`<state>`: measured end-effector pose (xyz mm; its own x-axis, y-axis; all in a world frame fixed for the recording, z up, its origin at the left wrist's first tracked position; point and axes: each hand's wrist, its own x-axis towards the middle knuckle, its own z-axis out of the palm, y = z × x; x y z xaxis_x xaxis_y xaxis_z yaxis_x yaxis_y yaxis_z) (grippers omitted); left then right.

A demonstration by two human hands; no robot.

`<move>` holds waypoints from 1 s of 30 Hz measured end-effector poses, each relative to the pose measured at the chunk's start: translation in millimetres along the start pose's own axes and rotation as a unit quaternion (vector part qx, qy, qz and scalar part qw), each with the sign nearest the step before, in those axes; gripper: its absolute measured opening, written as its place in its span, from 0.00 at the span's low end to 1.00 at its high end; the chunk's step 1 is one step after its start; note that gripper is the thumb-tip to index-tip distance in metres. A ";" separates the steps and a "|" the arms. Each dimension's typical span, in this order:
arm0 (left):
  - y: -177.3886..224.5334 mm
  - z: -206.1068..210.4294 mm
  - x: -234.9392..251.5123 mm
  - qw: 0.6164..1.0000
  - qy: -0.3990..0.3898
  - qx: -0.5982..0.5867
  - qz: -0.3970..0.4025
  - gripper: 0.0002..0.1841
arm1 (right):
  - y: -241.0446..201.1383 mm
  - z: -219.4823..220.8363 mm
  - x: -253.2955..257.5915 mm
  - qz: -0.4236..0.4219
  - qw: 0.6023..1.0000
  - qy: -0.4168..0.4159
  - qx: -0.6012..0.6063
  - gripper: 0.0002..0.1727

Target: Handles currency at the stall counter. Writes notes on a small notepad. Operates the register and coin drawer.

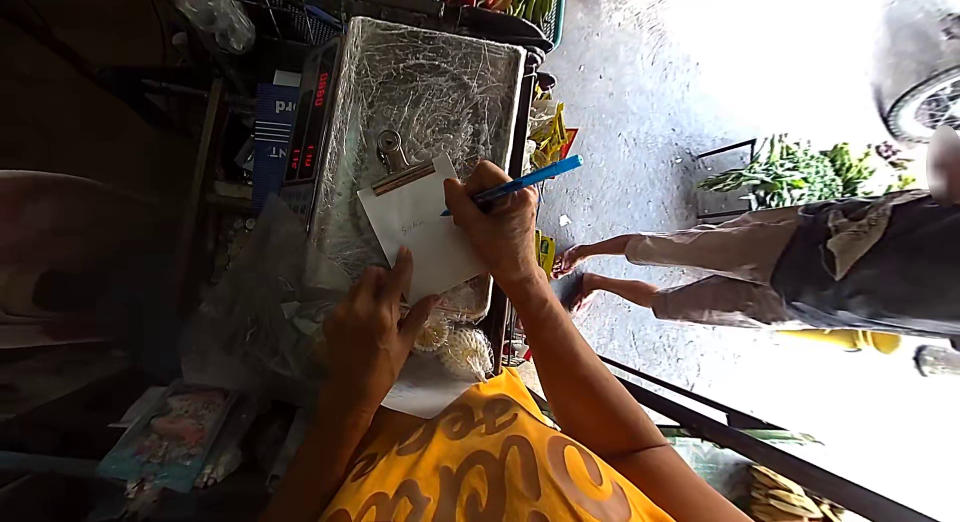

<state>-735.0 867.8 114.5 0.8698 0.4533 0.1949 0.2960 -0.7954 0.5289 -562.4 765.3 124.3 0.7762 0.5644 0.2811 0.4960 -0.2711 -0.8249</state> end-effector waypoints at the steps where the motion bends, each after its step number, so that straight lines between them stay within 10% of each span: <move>1: 0.0 -0.6 0.6 1.000 -0.002 0.003 0.002 0.35 | 0.2 -0.4 -0.7 -0.002 1.000 0.000 -0.004 0.19; 30: -0.7 -1.8 5.1 0.998 -0.054 -0.001 0.009 0.31 | -4.3 6.4 10.3 -0.039 0.998 0.007 -0.046 0.17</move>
<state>-731.5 871.4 116.6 0.9127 0.3924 0.1138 0.2792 -0.8023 0.5275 -558.9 777.3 127.6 0.7383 0.5760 0.3509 0.5887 -0.2964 -0.7521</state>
